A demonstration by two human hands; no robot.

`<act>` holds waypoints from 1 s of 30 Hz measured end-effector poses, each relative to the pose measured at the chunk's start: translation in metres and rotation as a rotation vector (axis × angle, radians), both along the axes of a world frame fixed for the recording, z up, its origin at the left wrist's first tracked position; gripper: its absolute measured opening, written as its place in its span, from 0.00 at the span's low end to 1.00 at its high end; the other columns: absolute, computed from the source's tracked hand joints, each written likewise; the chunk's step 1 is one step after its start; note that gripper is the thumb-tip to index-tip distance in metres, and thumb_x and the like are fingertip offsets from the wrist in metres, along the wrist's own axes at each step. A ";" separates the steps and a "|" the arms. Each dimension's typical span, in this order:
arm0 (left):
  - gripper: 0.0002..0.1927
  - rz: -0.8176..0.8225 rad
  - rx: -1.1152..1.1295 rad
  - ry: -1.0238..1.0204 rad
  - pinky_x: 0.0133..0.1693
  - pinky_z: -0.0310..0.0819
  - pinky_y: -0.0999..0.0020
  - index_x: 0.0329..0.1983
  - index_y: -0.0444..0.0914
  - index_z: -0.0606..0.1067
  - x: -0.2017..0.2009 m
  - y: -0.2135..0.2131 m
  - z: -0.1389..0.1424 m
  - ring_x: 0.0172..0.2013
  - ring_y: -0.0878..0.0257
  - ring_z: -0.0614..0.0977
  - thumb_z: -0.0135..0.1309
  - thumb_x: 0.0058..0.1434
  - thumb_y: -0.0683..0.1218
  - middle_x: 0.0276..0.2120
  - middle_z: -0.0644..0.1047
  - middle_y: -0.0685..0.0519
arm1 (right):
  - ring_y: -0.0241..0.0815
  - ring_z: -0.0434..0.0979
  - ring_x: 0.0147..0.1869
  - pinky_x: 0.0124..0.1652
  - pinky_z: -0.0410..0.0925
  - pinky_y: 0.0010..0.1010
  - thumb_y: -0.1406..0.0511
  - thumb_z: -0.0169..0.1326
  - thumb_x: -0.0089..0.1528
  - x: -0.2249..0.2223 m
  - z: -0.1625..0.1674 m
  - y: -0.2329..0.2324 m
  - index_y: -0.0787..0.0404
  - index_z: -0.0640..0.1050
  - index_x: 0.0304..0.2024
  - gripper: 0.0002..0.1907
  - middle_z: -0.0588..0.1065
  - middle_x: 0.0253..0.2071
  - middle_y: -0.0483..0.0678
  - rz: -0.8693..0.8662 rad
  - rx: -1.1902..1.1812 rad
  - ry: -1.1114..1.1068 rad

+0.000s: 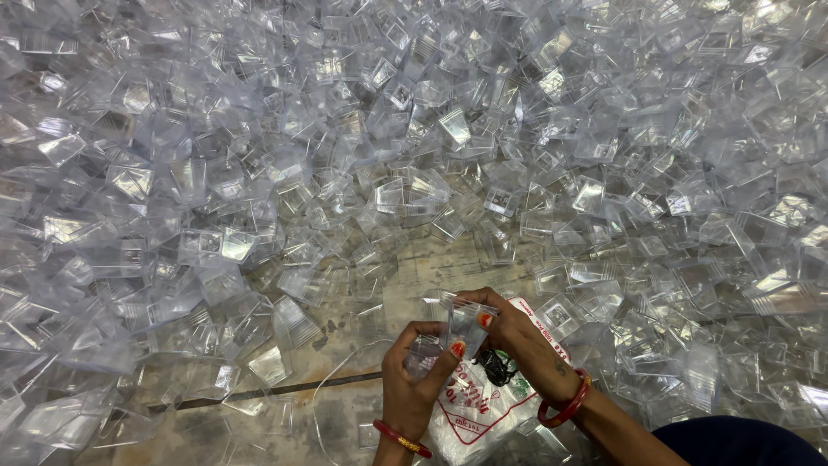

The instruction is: The person sits on the floor among a large scattered pile of clear plastic cups and nests cups one at a time into a stack held in their hands, occasionally reaching out to pick up loose cups from the pile and adding them to the stack.

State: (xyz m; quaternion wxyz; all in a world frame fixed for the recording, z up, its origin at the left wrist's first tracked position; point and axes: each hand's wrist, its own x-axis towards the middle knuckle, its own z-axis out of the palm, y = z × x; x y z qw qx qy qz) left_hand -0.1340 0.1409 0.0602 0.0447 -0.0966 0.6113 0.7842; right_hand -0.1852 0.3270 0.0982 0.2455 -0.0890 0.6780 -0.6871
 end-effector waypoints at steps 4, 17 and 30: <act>0.26 0.001 0.001 0.008 0.28 0.77 0.75 0.45 0.33 0.77 0.000 -0.001 0.001 0.25 0.69 0.82 0.68 0.51 0.56 0.27 0.81 0.52 | 0.34 0.74 0.39 0.43 0.70 0.29 0.51 0.46 0.63 0.000 0.000 -0.001 0.61 0.70 0.62 0.30 0.74 0.45 0.47 -0.016 0.012 -0.038; 0.24 0.019 0.011 0.003 0.27 0.75 0.76 0.44 0.33 0.77 0.001 0.000 -0.002 0.25 0.71 0.80 0.68 0.52 0.53 0.27 0.81 0.53 | 0.39 0.77 0.50 0.50 0.72 0.34 0.50 0.46 0.63 0.000 0.002 -0.005 0.59 0.72 0.59 0.28 0.71 0.61 0.47 -0.003 0.030 -0.002; 0.27 0.201 0.138 -0.050 0.49 0.75 0.70 0.63 0.41 0.71 -0.002 0.007 -0.016 0.52 0.65 0.79 0.53 0.63 0.56 0.54 0.77 0.52 | 0.49 0.68 0.71 0.64 0.64 0.40 0.49 0.40 0.69 0.027 0.005 -0.034 0.58 0.64 0.71 0.32 0.69 0.69 0.54 0.138 0.331 0.395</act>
